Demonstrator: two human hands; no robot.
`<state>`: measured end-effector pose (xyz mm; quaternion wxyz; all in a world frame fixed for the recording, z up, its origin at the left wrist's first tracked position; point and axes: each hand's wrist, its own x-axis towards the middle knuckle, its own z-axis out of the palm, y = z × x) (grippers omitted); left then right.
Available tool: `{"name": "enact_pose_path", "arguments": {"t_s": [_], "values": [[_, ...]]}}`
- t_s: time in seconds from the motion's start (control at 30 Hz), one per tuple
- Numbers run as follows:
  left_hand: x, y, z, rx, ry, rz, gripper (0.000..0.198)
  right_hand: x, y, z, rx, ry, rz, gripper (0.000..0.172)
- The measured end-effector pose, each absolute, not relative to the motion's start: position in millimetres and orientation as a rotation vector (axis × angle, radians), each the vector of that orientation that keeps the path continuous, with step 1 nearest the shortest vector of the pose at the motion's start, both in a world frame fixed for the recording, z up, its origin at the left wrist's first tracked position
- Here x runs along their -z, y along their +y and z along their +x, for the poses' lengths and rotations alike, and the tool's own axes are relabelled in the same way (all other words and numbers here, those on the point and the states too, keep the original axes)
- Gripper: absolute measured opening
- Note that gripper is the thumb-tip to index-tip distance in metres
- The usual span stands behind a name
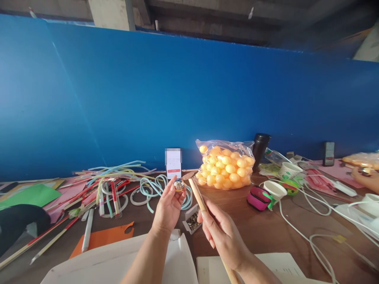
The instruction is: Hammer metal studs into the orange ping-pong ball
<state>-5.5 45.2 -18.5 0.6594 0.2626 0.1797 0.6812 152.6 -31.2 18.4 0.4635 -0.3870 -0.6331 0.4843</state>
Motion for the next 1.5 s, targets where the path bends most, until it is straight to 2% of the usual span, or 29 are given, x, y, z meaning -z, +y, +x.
{"name": "enact_pose_path", "arguments": {"t_s": [0.17, 0.43, 1.33, 1.5], "values": [[18.1, 44.0, -6.5, -1.53, 0.402, 0.622, 0.047, -18.6, -31.7, 151.9, -1.204, -1.597, -0.971, 0.04], [15.2, 42.8, -6.3, -1.514, 0.334, 0.589, 0.038, -26.0, -34.5, 152.0, -1.162, -1.572, -0.91, 0.039], [16.8, 46.9, 0.5, -1.555, 0.547, 0.782, 0.043, -26.1, -34.7, 159.5, -1.082, -1.671, -1.062, 0.04], [16.2, 47.1, 0.3, -1.536, 0.556, 0.792, 0.044, -26.9, -35.1, 158.9, -1.118, -1.631, -1.076, 0.033]]}}
